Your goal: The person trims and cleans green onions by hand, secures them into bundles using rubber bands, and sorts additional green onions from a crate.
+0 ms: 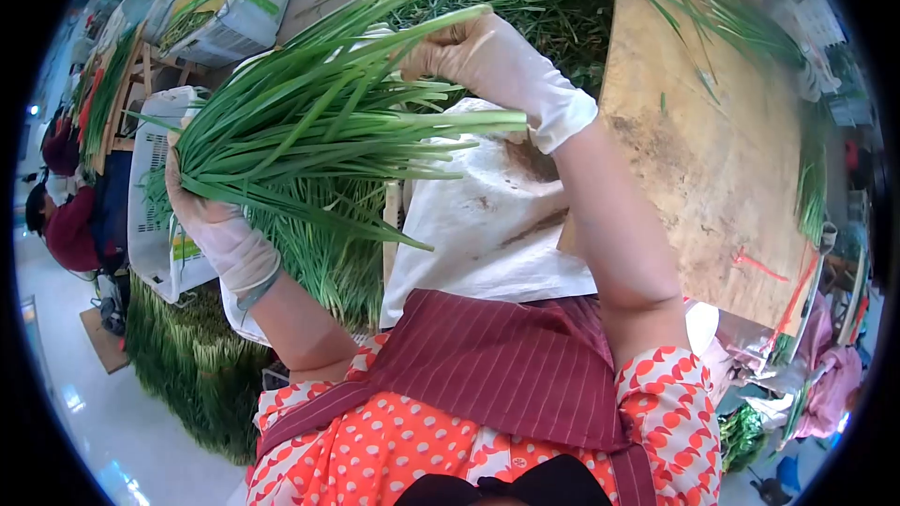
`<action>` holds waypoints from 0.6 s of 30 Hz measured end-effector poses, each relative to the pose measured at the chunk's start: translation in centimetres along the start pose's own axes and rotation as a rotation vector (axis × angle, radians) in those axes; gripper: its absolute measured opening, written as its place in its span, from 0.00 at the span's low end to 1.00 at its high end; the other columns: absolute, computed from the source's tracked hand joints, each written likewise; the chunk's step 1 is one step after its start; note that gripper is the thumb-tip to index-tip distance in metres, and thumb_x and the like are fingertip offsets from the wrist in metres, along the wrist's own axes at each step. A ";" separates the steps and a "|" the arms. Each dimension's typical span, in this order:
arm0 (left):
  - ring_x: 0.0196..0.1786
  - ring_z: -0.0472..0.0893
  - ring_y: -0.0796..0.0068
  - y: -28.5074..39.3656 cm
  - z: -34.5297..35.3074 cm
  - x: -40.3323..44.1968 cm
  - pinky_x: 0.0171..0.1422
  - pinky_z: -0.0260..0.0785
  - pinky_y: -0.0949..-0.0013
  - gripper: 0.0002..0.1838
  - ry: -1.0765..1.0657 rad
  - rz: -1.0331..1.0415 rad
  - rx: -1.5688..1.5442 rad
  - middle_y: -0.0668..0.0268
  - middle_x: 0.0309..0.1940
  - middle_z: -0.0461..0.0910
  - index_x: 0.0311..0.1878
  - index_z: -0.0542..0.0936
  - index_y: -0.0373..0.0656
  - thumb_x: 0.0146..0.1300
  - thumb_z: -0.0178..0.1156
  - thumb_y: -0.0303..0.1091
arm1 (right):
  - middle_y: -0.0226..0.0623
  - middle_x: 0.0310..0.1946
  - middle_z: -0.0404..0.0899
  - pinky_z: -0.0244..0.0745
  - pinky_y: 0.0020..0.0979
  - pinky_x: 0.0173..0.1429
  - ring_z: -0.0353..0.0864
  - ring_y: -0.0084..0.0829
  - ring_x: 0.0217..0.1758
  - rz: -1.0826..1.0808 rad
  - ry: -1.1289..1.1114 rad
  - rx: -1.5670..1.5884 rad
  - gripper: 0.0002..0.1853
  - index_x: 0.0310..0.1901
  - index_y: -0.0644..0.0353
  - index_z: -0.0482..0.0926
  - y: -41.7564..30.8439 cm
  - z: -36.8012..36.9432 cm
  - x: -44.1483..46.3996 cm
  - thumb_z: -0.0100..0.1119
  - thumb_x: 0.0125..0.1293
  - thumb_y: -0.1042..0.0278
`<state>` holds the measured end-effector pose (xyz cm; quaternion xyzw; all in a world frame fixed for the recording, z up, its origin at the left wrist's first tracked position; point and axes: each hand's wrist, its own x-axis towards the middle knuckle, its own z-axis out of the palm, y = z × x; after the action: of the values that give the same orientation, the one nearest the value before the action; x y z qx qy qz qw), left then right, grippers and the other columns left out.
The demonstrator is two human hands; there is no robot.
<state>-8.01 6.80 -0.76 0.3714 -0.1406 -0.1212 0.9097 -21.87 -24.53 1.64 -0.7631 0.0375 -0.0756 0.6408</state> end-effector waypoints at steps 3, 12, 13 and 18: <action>0.56 0.72 0.64 0.4 -1.6 0.6 0.64 0.63 0.63 0.17 -0.010 0.050 0.061 0.54 0.56 0.72 0.57 0.68 0.33 0.67 0.44 0.30 | 0.36 0.31 0.83 0.74 0.22 0.44 0.81 0.23 0.35 -0.002 0.025 -0.027 0.11 0.39 0.62 0.82 -0.8 0.6 -0.2 0.61 0.58 0.66; 0.58 0.72 0.62 -0.1 5.2 -1.0 0.65 0.60 0.58 0.19 0.563 0.158 0.069 0.56 0.56 0.72 0.56 0.71 0.35 0.64 0.47 0.34 | 0.32 0.33 0.83 0.67 0.23 0.52 0.75 0.18 0.38 -0.094 0.453 0.218 0.11 0.37 0.64 0.82 0.3 0.3 0.8 0.54 0.63 0.66; 0.59 0.71 0.62 0.1 5.3 -1.1 0.66 0.59 0.56 0.19 0.598 0.175 0.079 0.56 0.56 0.72 0.56 0.70 0.35 0.64 0.46 0.33 | 0.32 0.34 0.83 0.63 0.23 0.56 0.74 0.19 0.40 -0.111 0.494 0.147 0.12 0.37 0.62 0.82 0.2 -0.6 0.7 0.55 0.64 0.63; 0.54 0.74 0.65 2.6 -4.0 -1.0 0.61 0.66 0.59 0.13 0.064 -0.051 -0.282 0.55 0.54 0.73 0.53 0.69 0.37 0.68 0.45 0.30 | 0.35 0.38 0.82 0.67 0.20 0.54 0.76 0.19 0.41 -0.137 0.931 0.301 0.12 0.41 0.61 0.81 4.5 -9.1 0.6 0.57 0.63 0.61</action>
<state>-7.29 11.49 -1.77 0.2468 -0.0834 -0.1507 0.9536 -22.59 -34.22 -1.24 -0.5479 0.2583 -0.4549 0.6528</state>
